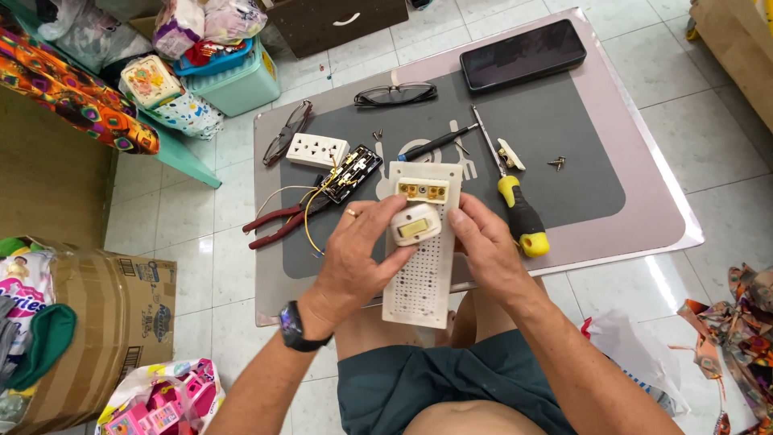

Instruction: The person works on a white electrical component, likely a power strip, using a screwdriver to tighten screws on the internal terminals. They handle wires and the component casing, occasionally picking up and setting down tools on the table.

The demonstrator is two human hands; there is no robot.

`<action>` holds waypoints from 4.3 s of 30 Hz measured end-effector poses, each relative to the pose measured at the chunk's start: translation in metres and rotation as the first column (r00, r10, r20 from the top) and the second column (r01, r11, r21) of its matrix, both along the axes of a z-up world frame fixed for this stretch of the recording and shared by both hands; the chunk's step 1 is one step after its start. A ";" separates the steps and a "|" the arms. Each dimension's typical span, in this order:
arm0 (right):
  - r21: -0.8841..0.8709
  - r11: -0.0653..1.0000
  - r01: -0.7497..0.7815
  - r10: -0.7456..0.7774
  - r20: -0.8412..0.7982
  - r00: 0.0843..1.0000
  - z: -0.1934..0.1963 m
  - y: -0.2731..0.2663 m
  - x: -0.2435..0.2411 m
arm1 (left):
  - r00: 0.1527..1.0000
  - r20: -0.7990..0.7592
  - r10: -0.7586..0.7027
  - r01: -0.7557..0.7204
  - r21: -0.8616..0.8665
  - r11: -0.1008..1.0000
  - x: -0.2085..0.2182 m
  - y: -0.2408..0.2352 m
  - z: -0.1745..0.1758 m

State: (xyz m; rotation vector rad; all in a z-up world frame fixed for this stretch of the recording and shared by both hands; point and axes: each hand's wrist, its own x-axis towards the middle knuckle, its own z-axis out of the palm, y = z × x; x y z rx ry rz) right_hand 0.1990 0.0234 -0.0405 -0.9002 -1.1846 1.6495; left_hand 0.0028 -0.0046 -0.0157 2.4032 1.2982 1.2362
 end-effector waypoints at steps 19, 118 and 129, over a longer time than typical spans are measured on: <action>0.101 0.987 0.122 -0.112 -0.098 0.989 0.011 -0.017 -0.003 | 0.992 0.095 0.082 -0.092 0.114 0.989 0.006 -0.016 0.001; -0.048 0.996 0.079 -0.087 -0.211 0.974 -0.041 -0.054 0.002 | 0.962 -0.243 0.124 -0.183 -0.240 0.953 0.035 -0.069 0.025; -0.182 0.983 -0.027 -0.041 -0.360 0.932 -0.037 -0.045 0.005 | 0.916 -0.382 0.122 -0.218 -0.218 0.951 0.051 -0.056 0.032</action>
